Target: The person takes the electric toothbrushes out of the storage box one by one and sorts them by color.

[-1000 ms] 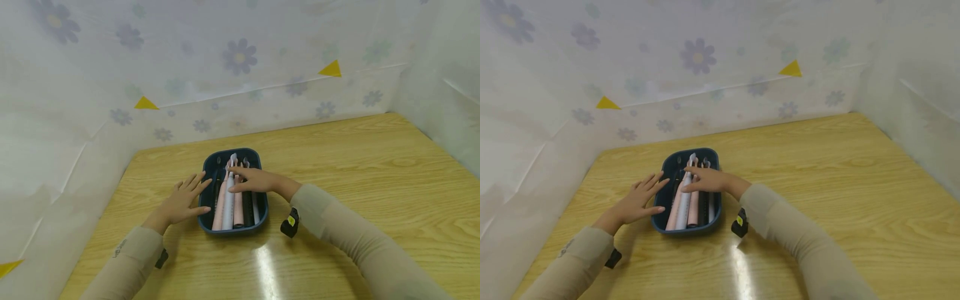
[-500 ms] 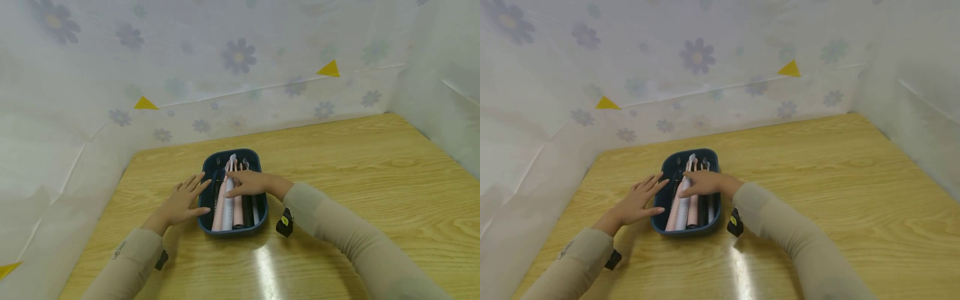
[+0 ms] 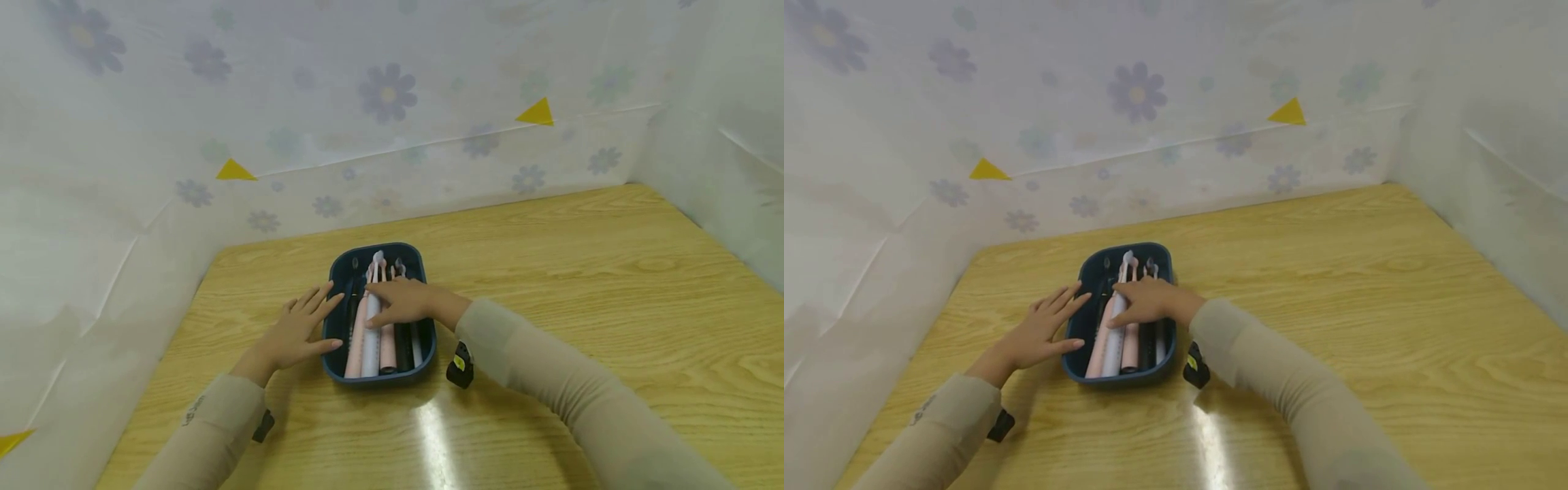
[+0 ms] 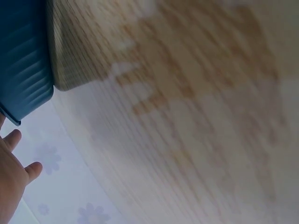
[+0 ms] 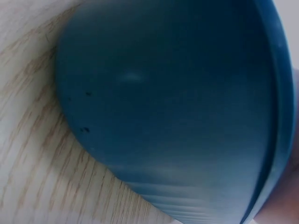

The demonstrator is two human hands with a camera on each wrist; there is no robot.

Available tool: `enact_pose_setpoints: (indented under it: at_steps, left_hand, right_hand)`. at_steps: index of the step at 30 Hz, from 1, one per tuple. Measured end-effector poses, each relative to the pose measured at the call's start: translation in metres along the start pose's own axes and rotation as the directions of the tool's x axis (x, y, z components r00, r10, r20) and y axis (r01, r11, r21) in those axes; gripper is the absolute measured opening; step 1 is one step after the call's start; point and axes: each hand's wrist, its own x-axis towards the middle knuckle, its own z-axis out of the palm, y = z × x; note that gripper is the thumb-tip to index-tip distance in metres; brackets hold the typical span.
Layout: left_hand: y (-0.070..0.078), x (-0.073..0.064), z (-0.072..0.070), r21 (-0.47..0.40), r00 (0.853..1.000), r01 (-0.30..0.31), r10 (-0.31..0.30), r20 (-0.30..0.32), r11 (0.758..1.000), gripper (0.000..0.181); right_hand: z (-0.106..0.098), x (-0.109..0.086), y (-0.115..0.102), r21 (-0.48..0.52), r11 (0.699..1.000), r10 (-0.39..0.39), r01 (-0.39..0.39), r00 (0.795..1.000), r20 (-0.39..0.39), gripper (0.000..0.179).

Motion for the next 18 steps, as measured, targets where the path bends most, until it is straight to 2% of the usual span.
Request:
enact_pose_setpoints:
  at_steps: [8, 18]
  left_hand:
    - [-0.0001, 0.0002, -0.0003, -0.017, 1.0, -0.002, 0.001, -0.003, 1.0, 0.072]
    - [0.0004, -0.0005, -0.0009, -0.022, 1.0, -0.013, 0.012, -0.009, 1.0, 0.072]
  right_hand:
    - [0.0006, -0.0028, -0.0022, 0.007, 1.0, 0.008, -0.007, 0.999, -0.032, 0.073]
    - [0.004, -0.0059, -0.0035, -0.002, 1.0, -0.026, 0.026, 0.994, -0.11, 0.07]
